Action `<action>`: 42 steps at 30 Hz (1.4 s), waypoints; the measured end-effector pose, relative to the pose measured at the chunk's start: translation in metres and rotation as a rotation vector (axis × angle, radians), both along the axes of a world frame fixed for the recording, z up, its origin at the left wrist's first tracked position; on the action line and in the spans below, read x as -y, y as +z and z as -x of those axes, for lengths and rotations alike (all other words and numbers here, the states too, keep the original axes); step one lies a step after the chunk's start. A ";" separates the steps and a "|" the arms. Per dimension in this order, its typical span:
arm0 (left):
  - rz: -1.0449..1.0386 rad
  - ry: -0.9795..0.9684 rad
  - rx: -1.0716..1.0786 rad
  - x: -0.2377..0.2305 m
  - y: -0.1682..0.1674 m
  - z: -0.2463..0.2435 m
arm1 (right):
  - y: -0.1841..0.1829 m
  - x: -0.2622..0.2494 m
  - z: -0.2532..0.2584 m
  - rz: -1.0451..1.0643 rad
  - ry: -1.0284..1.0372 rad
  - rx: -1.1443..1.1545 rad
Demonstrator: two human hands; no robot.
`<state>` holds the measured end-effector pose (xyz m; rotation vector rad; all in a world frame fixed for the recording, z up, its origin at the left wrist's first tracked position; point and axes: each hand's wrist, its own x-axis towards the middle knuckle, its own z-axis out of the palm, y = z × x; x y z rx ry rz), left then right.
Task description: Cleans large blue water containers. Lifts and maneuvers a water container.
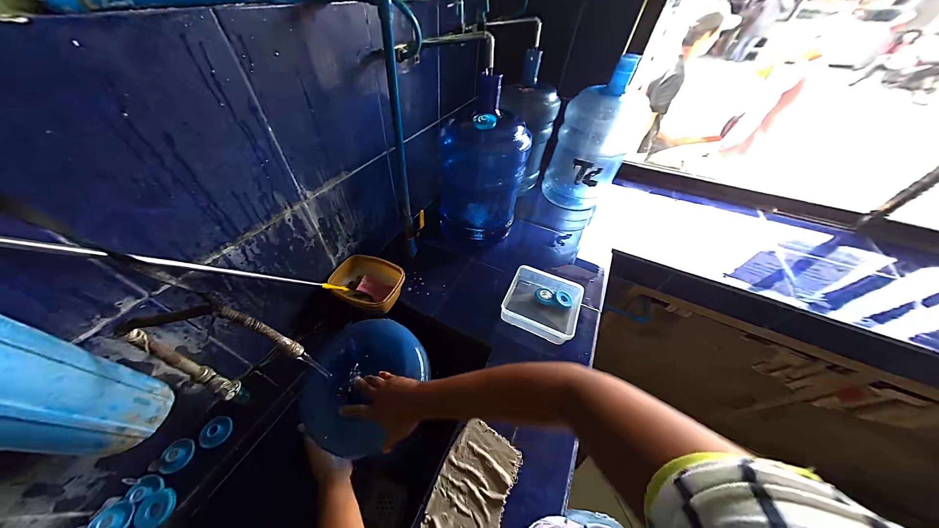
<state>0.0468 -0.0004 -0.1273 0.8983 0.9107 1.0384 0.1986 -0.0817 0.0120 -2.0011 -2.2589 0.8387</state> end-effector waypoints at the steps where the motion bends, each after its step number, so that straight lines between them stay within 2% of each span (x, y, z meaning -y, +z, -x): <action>1: -0.006 -0.027 0.042 -0.008 0.014 0.009 | -0.005 0.009 -0.019 -0.073 0.154 -0.012; 3: -0.025 -0.118 0.074 -0.015 0.035 0.020 | -0.019 0.016 -0.054 -0.206 0.333 -0.019; 4: -0.025 -0.123 0.055 -0.015 0.041 0.017 | -0.028 0.015 -0.063 -0.248 0.335 -0.018; 6: -0.045 -0.055 -0.009 -0.011 0.043 0.001 | -0.034 0.011 -0.048 -0.260 0.097 -0.036; 8: -0.125 -0.013 -0.075 -0.001 0.036 -0.016 | -0.027 -0.002 -0.002 -0.214 -0.314 -0.152; 9: -0.152 -0.016 -0.113 0.006 0.034 -0.022 | -0.020 -0.013 0.021 -0.208 -0.487 -0.284; 11: -0.166 0.028 -0.143 0.018 0.024 -0.026 | -0.007 -0.040 0.052 -0.234 -0.706 -0.720; 13: -0.152 0.084 -0.244 0.033 0.034 -0.025 | -0.002 -0.071 0.058 -0.250 -0.823 -1.103; 14: -0.157 0.117 -0.293 0.041 0.045 -0.027 | -0.001 -0.087 0.053 -0.250 -0.827 -1.157; 16: -0.172 0.169 -0.388 0.051 0.057 -0.030 | -0.001 -0.111 0.033 -0.198 -0.685 -0.981; 19: -0.091 0.221 -0.517 0.058 0.066 -0.041 | 0.006 -0.121 -0.002 -0.060 -0.168 -0.485; 20: -0.062 0.223 -0.546 0.058 0.070 -0.046 | 0.013 -0.115 -0.014 -0.016 0.012 -0.405; 22: -0.089 0.206 -0.589 0.053 0.076 -0.056 | 0.029 -0.091 -0.043 0.096 0.178 -0.481; 24: -0.184 0.131 -0.628 0.037 0.082 -0.059 | 0.036 -0.069 -0.080 0.129 0.155 -0.677; 25: -0.199 0.035 -0.660 0.027 0.087 -0.055 | 0.038 -0.063 -0.101 0.083 0.111 -0.771; 27: -0.205 -0.141 -0.748 0.005 0.099 -0.048 | 0.030 -0.068 -0.154 -0.156 -0.050 -0.829; 29: -0.196 -0.164 -0.858 -0.011 0.111 -0.048 | 0.027 -0.079 -0.216 -0.410 -0.301 -0.730; 32: -0.098 -0.060 -1.097 -0.026 0.119 -0.061 | 0.030 -0.087 -0.304 -0.658 -0.642 -0.550; 35: -0.048 -0.001 -1.209 -0.031 0.118 -0.078 | 0.026 -0.100 -0.368 -0.705 -0.864 -0.450; 37: -0.097 -0.021 -1.234 -0.033 0.113 -0.081 | 0.017 -0.113 -0.396 -0.616 -0.874 -0.404; 39: -0.158 -0.064 -1.204 -0.038 0.108 -0.079 | 0.004 -0.127 -0.413 -0.535 -0.788 -0.335; 42: -0.228 -0.112 -1.187 -0.041 0.104 -0.076 | -0.014 -0.143 -0.423 -0.596 -0.686 -0.276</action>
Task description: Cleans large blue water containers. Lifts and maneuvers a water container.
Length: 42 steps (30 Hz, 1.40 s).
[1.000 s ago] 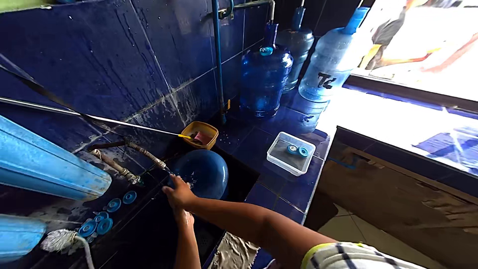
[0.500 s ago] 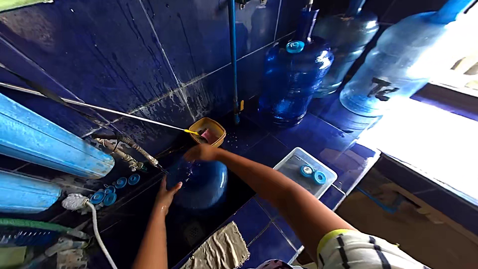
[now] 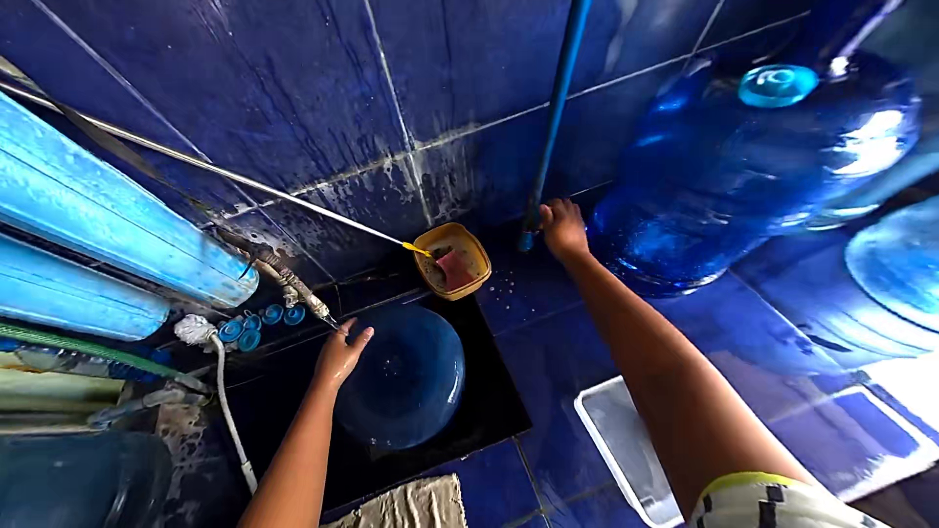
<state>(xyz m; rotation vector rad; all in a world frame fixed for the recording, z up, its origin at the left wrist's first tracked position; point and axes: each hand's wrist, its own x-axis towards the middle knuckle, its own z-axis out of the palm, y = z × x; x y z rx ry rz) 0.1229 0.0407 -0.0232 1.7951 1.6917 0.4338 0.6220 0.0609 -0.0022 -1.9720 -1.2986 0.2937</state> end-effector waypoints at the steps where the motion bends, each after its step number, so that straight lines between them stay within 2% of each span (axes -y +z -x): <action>1: -0.002 -0.007 -0.005 0.000 0.001 -0.001 | -0.008 -0.003 -0.003 -0.055 -0.016 -0.054; 4: 0.012 0.029 -0.003 0.002 0.003 -0.004 | -0.043 -0.006 -0.017 -0.166 -0.208 -0.447; 6: 0.028 0.060 0.001 0.002 0.002 -0.002 | -0.074 0.005 -0.018 -0.020 -0.329 -0.592; 7: 0.038 0.081 0.003 0.003 0.002 0.000 | -0.092 0.013 -0.012 0.072 -0.312 -0.562; 9: 0.063 0.129 -0.008 0.005 0.004 0.004 | -0.121 0.033 0.019 0.245 -0.123 -0.281; 11: 0.094 0.183 -0.037 0.008 0.010 0.009 | -0.136 0.057 0.078 0.351 0.142 0.028; 13: 0.124 0.249 -0.053 0.014 0.010 0.017 | -0.135 0.093 0.146 0.411 0.466 0.052; 15: 0.142 0.314 -0.042 0.023 0.004 0.027 | -0.121 0.135 0.199 0.432 0.645 -0.298; 16: 0.143 0.342 -0.024 0.028 0.002 0.029 | -0.112 0.154 0.220 0.416 0.617 -0.561; 18: 0.123 0.365 0.018 0.044 0.001 0.027 | -0.090 0.184 0.252 0.379 0.425 -0.959; 21: 0.069 0.315 0.088 0.070 0.006 0.012 | -0.060 0.201 0.285 0.261 0.110 -1.176; 24: 0.019 0.269 0.218 0.091 0.037 0.012 | -0.032 0.202 0.283 0.155 0.011 -1.206; 28: -0.015 0.145 0.409 0.122 0.121 0.032 | 0.045 0.204 0.260 0.115 0.138 -1.188; 31: -0.060 0.015 0.517 0.144 0.185 0.049 | 0.104 0.204 0.241 0.173 0.276 -1.068; 34: -0.106 -0.118 0.597 0.169 0.232 0.068 | 0.146 0.201 0.238 0.167 0.331 -1.017; 37: -0.142 -0.213 0.638 0.192 0.252 0.094 | 0.169 0.203 0.254 0.168 0.342 -1.017; 42: -0.156 -0.245 0.740 0.233 0.242 0.149 | 0.179 0.210 0.299 0.251 0.432 -0.963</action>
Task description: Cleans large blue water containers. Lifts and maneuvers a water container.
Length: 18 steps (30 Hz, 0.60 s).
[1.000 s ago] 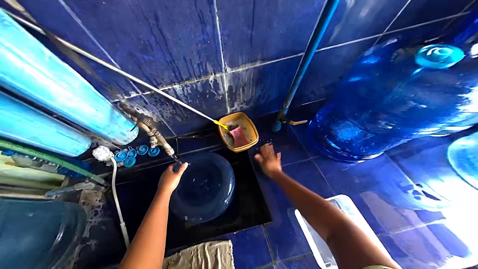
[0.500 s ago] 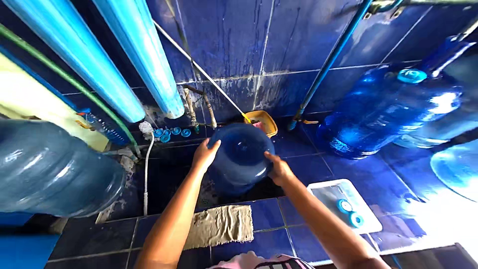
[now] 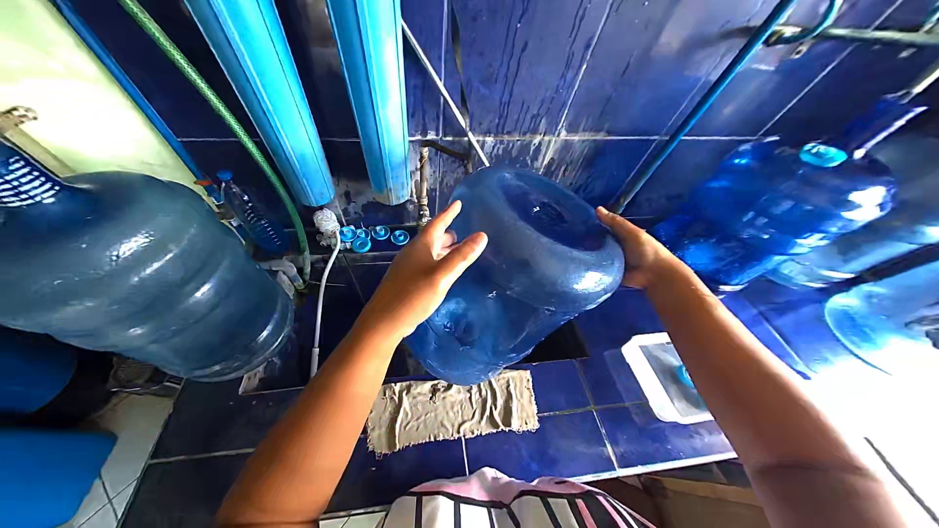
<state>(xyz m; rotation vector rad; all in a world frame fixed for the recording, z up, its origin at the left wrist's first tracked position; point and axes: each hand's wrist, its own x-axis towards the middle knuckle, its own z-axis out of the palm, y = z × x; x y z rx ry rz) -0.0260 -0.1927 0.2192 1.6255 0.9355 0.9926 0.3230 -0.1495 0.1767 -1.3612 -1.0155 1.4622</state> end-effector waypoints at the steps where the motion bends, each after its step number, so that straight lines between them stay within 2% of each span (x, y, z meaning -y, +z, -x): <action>1: 0.010 -0.001 0.015 0.007 -0.005 0.011 | 0.000 0.001 0.008 0.006 0.043 0.015; 3: 0.024 -0.001 0.058 0.014 -0.017 0.029 | 0.001 0.001 0.021 0.021 0.087 0.045; 6: 0.052 -0.001 0.147 0.016 -0.039 0.052 | 0.000 0.001 0.037 0.069 0.046 0.070; 9: -0.061 0.056 0.184 -0.013 -0.085 0.075 | -0.002 0.014 0.044 0.034 -0.002 0.128; 10: -0.116 0.105 0.111 -0.034 -0.111 0.084 | -0.001 0.021 0.046 0.000 -0.008 0.153; 12: -0.068 0.187 -0.254 -0.081 -0.183 0.103 | -0.001 0.033 0.044 -0.044 -0.008 0.172; 14: 0.156 0.047 -0.646 -0.109 -0.262 0.108 | -0.006 0.041 0.032 -0.095 -0.026 0.155; 15: 0.202 -0.067 -0.727 -0.106 -0.291 0.101 | -0.014 0.044 0.024 -0.147 -0.066 0.129; 16: 0.219 -0.171 -0.746 -0.094 -0.304 0.088 | -0.023 0.044 0.016 -0.209 -0.144 0.106; 18: 0.365 -0.304 -0.735 -0.063 -0.296 0.057 | -0.044 0.035 0.004 -0.241 -0.429 0.013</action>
